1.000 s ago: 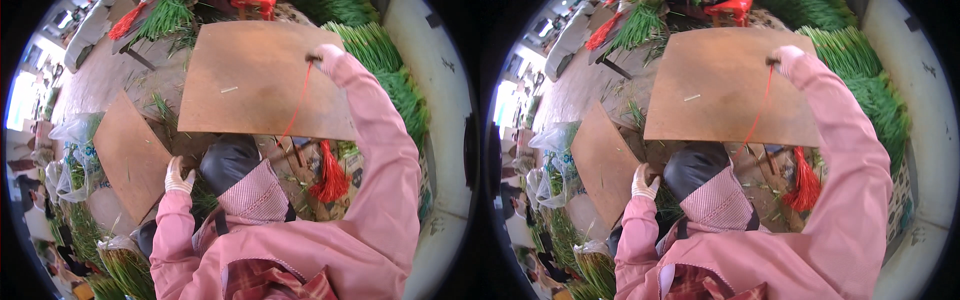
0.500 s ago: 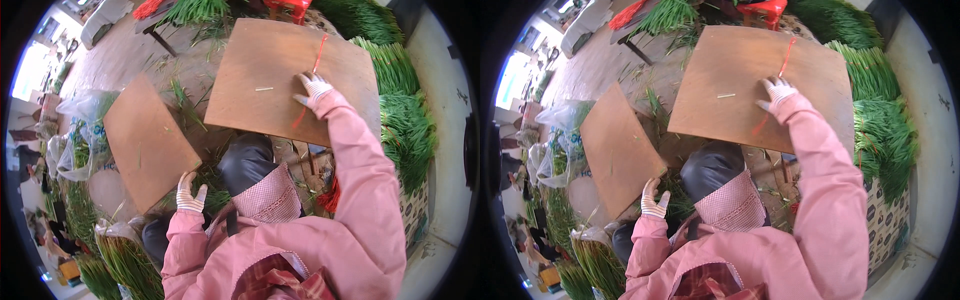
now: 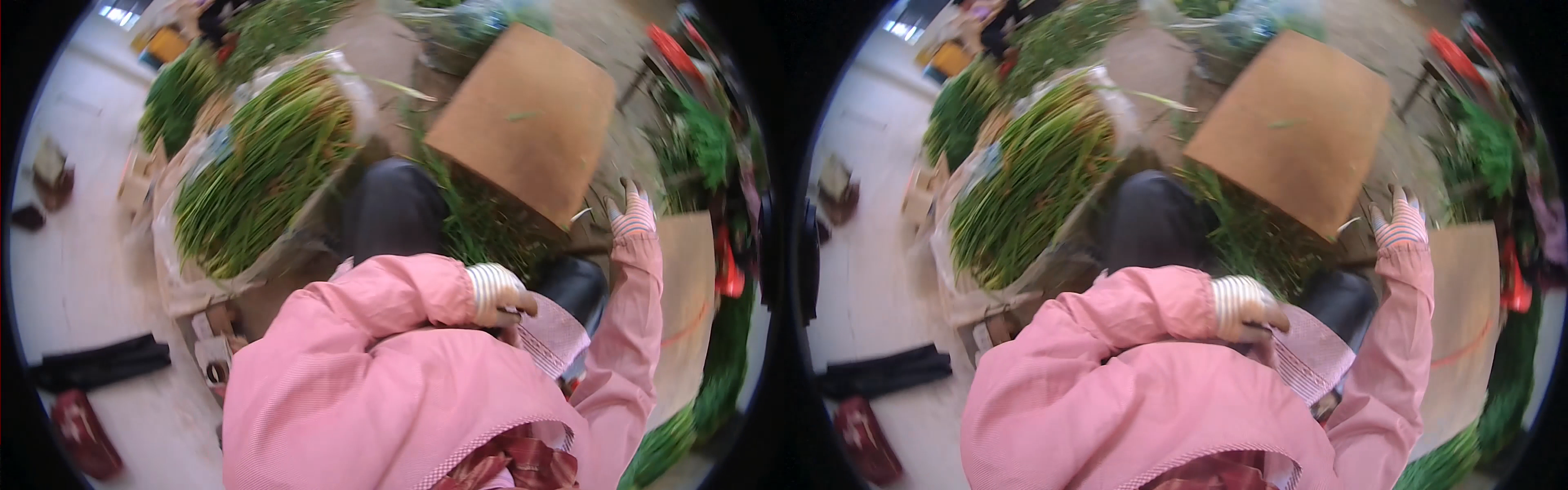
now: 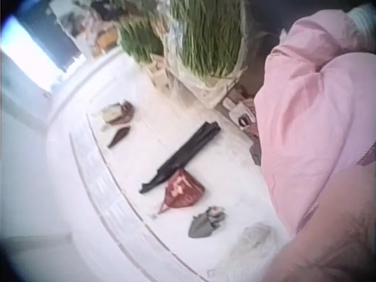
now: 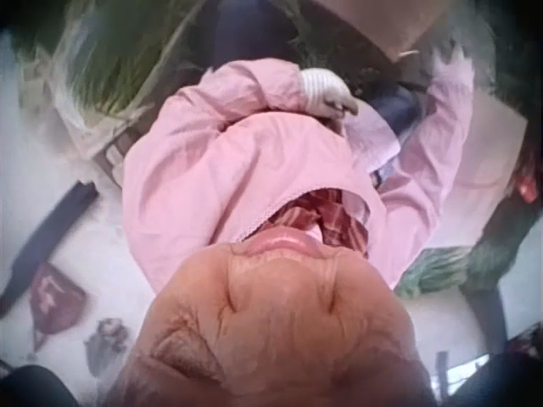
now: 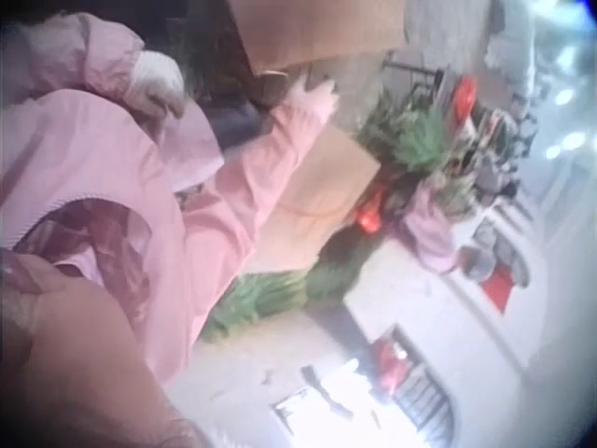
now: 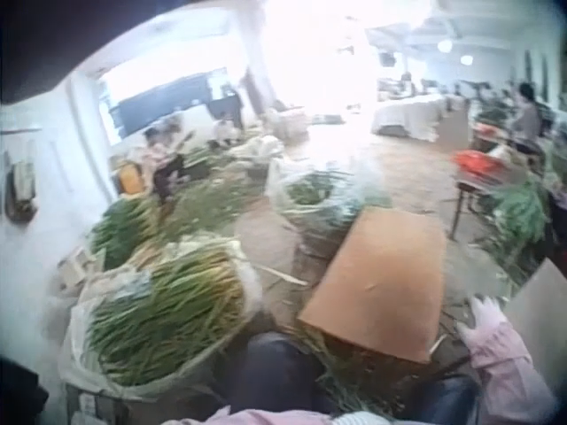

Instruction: The person bundles a handful of green stalks and secures them with a red tie. They then take stalks from a plastic bag, peel away outer layers and yellowing leaves by hand, and place the cleaned stalks on a cardboard sheet.

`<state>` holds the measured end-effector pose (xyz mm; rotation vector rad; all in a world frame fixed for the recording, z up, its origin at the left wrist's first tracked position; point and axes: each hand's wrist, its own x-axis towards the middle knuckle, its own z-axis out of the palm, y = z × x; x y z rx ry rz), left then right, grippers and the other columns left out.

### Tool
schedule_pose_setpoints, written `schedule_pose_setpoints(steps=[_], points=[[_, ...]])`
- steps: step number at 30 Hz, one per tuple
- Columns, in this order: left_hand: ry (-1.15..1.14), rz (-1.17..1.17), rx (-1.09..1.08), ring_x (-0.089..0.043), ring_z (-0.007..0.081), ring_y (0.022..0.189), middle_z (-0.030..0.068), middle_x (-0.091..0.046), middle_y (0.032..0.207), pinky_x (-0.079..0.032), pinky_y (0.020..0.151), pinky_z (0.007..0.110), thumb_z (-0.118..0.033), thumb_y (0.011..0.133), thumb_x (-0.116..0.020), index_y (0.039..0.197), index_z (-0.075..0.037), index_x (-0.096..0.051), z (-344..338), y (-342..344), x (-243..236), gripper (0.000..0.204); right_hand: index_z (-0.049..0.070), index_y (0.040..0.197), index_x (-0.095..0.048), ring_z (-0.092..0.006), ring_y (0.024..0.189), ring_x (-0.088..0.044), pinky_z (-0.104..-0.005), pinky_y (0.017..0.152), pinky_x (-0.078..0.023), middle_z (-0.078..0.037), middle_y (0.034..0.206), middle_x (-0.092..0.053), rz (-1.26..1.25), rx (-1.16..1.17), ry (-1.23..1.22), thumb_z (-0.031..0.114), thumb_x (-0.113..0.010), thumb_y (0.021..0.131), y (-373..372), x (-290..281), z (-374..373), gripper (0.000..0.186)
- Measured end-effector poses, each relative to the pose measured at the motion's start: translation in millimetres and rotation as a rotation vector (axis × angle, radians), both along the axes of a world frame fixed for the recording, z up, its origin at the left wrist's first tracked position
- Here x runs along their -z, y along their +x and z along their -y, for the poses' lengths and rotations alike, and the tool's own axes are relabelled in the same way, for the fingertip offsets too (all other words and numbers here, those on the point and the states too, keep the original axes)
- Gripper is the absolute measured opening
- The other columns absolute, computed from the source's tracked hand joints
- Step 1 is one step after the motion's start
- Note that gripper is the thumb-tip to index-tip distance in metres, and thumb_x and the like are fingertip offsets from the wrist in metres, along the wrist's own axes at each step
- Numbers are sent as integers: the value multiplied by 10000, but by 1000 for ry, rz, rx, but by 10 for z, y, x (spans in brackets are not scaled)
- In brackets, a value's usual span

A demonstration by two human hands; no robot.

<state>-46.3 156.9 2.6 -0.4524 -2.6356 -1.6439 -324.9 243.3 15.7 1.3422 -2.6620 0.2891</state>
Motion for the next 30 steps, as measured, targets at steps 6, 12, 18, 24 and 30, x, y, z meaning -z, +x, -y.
schedule_pose_setpoints(steps=[6,12,18,24,30], points=[[2,-343,-192,-569,314,712,144,-587,757,-464,633,380,-51,712,-566,901,-47,-594,217,454,-201,190,24,1124,-502,-191,1018,-489,-299,880,-371,-117,1088,-540,1371,-256,-315,182,-604,779,962,720,1247,394],[-415,-440,-768,-591,279,721,106,-609,770,-484,638,341,-82,718,-567,847,-58,-605,1500,1364,-462,136,0,1097,-519,-161,943,-514,-267,835,-394,-98,1028,-568,1411,-298,-265,148,-578,792,1467,822,1881,344],[-1341,263,-1232,-417,299,1079,161,-455,1130,-296,938,402,-329,536,-750,1208,-17,-334,2757,1941,-419,850,4,1050,-548,-138,893,-522,-260,800,-409,-76,967,-581,1598,-204,-329,110,-544,810,1614,878,2190,263],[-1257,877,-1134,-336,296,1166,141,-294,1312,-247,937,508,-369,500,-775,1313,-125,-193,3117,2041,-401,1030,17,1019,-563,-110,850,-509,-242,788,-405,-29,908,-577,1615,-315,-110,68,-522,814,1740,799,2182,215],[-1205,987,-1088,-471,316,1015,154,-402,1185,-402,813,435,-174,574,-698,1290,-113,-229,3170,1888,-162,857,11,1019,-553,-114,821,-525,-231,737,-420,-43,899,-584,1535,-248,-263,77,-512,820,1468,883,2074,213]])
